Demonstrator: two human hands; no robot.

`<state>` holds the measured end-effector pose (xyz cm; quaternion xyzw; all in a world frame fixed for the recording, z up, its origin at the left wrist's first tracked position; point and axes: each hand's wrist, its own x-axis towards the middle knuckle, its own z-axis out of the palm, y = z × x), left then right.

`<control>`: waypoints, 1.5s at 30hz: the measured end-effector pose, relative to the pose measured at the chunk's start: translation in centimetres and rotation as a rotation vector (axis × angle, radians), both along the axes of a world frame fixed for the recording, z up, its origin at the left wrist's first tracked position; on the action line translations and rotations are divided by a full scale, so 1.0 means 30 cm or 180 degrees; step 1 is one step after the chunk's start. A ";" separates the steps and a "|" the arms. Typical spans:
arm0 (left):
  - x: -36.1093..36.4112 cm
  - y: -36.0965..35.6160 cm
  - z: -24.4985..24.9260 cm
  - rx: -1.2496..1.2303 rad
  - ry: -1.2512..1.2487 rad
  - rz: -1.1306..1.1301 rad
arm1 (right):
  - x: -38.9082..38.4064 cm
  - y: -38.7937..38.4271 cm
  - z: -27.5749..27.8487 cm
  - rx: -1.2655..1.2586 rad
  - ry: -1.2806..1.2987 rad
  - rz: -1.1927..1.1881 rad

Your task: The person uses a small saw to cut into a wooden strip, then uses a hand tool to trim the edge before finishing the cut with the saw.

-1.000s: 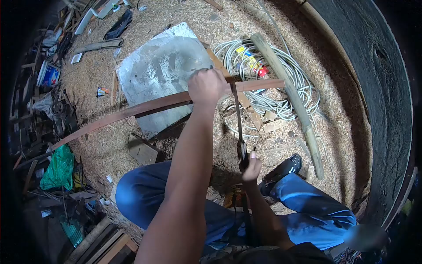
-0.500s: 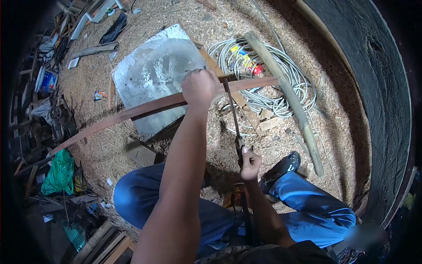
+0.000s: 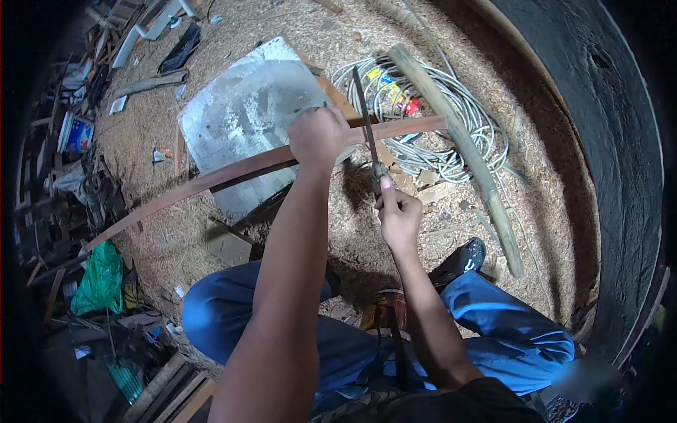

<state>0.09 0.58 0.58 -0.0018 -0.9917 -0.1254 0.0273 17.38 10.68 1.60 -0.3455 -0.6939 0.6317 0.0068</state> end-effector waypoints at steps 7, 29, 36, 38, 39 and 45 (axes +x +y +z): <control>-0.008 0.003 -0.002 0.0172 0.0219 -0.0042 | 0.287 -0.012 -0.126 -0.0776 0.0439 -0.0364; -0.010 0.007 0.017 0.0123 -0.0025 0.0076 | 0.231 0.009 -0.101 -0.0581 0.0060 0.0121; -0.015 0.013 0.017 0.0120 0.0043 0.0052 | 0.241 -0.019 -0.082 -0.0066 0.0104 0.0119; -0.009 0.006 0.020 0.0115 0.0013 0.0031 | 0.179 -0.020 -0.045 -0.0048 -0.0016 0.0071; -0.013 0.007 0.013 0.0065 0.0021 0.0057 | 0.149 -0.020 -0.038 -0.0053 -0.0032 0.0068; -0.006 0.008 0.005 0.0085 0.0035 0.0041 | 0.238 -0.040 -0.078 0.0213 0.0164 0.0083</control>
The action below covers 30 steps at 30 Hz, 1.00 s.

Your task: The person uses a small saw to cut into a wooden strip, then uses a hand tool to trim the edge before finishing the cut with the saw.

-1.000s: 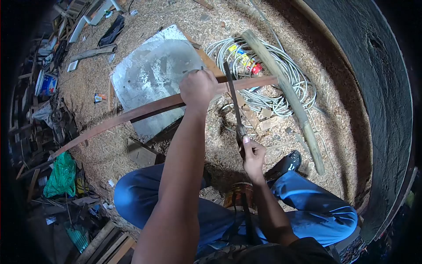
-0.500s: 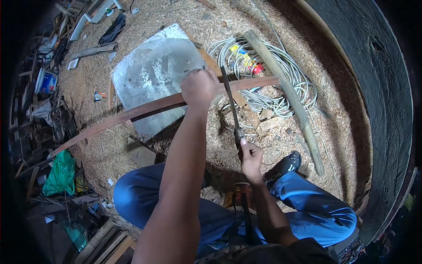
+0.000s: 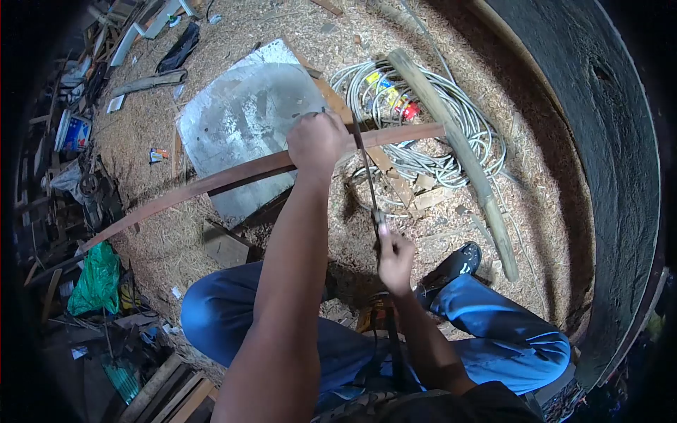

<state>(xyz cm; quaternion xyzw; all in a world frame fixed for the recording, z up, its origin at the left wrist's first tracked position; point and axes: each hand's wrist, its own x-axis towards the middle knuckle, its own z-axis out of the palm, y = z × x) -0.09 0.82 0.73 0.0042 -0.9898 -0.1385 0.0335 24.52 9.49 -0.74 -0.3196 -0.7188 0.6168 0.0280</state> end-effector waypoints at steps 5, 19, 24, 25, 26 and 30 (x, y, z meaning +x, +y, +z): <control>-0.001 -0.003 0.003 0.0002 0.0053 -0.0055 | -0.044 0.025 0.066 -0.0089 -0.0307 0.0074; -0.003 -0.001 -0.005 0.0042 0.0064 -0.0047 | -0.058 0.012 0.026 -0.0049 -0.0212 0.0019; 0.005 0.002 0.001 -0.0060 0.0003 -0.0103 | -0.161 -0.010 0.058 0.0031 0.0042 -0.0016; 0.001 0.000 0.003 -0.0001 0.0065 -0.0103 | -0.122 -0.005 0.070 -0.0094 -0.0029 -0.0025; -0.002 -0.002 0.002 0.0007 0.0074 -0.0093 | -0.073 0.005 0.080 -0.0216 -0.0108 -0.0020; -0.006 0.001 0.007 0.0054 0.0022 -0.0062 | 0.008 0.022 0.062 -0.0304 -0.0323 -0.0029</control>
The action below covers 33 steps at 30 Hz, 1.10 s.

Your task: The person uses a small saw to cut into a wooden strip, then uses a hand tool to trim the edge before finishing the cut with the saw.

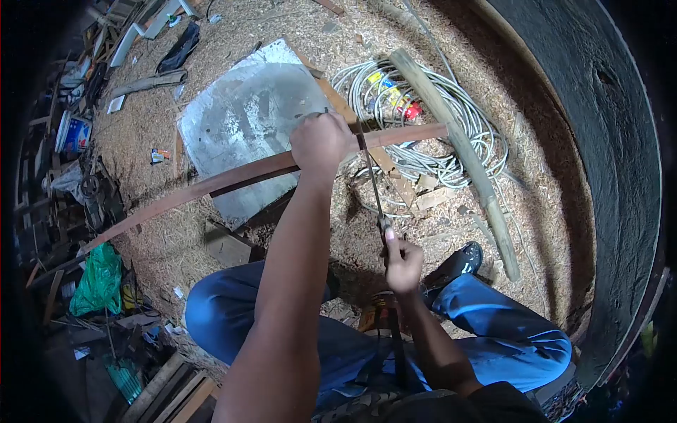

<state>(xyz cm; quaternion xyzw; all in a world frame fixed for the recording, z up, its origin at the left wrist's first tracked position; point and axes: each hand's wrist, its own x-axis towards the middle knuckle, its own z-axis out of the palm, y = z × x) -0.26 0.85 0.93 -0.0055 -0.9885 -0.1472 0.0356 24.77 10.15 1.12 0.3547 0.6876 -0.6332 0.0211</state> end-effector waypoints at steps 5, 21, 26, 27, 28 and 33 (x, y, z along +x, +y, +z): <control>0.006 -0.005 -0.027 -0.0034 0.0028 0.0007 | -0.198 -0.011 -0.016 0.0277 0.0046 0.0094; 0.008 0.004 -0.010 -0.0124 -0.0022 0.0052 | -0.109 -0.016 -0.026 0.0223 0.0106 0.0146; 0.001 -0.001 -0.007 -0.0048 0.0099 0.0023 | 0.046 -0.025 -0.030 -0.0007 0.0172 -0.0021; -0.001 -0.003 -0.017 -0.0044 0.0170 0.0016 | 0.000 -0.014 -0.027 -0.0006 0.0065 0.0014; -0.002 -0.005 -0.025 -0.0047 0.0238 -0.0013 | -0.050 -0.002 -0.021 -0.0013 -0.0046 0.0027; 0.008 -0.004 -0.028 -0.0087 0.0178 0.0026 | -0.195 0.016 0.019 0.0313 -0.0295 0.0059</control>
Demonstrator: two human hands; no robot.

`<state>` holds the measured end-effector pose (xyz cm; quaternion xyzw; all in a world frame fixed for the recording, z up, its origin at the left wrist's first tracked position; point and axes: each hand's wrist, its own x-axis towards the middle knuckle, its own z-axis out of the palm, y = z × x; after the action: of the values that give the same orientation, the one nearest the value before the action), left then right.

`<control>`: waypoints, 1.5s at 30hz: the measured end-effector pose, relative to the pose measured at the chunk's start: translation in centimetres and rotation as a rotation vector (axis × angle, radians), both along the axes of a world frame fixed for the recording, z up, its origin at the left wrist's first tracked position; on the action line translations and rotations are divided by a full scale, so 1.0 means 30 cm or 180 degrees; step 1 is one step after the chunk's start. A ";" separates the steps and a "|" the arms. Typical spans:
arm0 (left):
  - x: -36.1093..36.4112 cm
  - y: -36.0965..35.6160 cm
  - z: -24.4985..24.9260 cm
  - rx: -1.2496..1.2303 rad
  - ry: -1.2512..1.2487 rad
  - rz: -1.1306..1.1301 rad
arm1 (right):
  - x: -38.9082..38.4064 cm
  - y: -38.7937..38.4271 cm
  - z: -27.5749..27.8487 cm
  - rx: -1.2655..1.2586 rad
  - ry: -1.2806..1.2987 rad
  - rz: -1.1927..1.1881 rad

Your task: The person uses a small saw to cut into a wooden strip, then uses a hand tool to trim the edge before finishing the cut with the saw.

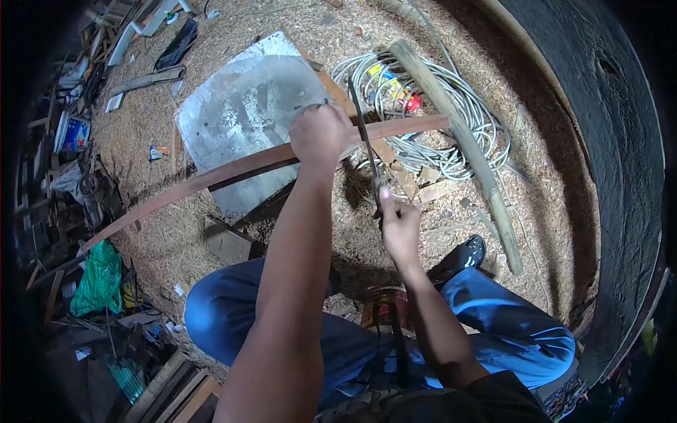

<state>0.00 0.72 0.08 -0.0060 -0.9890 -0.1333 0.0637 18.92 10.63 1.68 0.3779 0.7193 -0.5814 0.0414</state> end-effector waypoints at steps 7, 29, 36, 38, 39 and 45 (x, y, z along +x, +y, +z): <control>-0.009 0.007 0.017 -0.0101 -0.0045 0.0033 | 0.168 0.001 0.026 -0.0426 -0.0043 0.0104; -0.007 0.005 0.009 -0.0060 -0.0080 0.0079 | 0.103 0.024 0.021 -0.0051 0.0149 0.0335; -0.007 0.003 0.037 0.0087 -0.0124 -0.0024 | 0.024 0.005 0.023 -0.0029 0.0138 0.0214; 0.003 0.004 0.023 0.0078 -0.0164 -0.0021 | -0.034 -0.018 -0.024 0.0175 0.0249 0.0124; -0.002 0.002 0.015 0.0096 -0.0118 -0.0022 | -0.014 -0.011 -0.019 0.0165 0.0235 0.0090; -0.008 0.000 0.020 0.0148 -0.0010 0.0000 | 0.215 -0.018 -0.002 -0.0226 0.0305 -0.0056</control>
<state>-0.25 0.73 0.70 -0.0043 -0.9858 -0.1562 0.0623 25.38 10.09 1.62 0.3543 0.6960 -0.6243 0.0152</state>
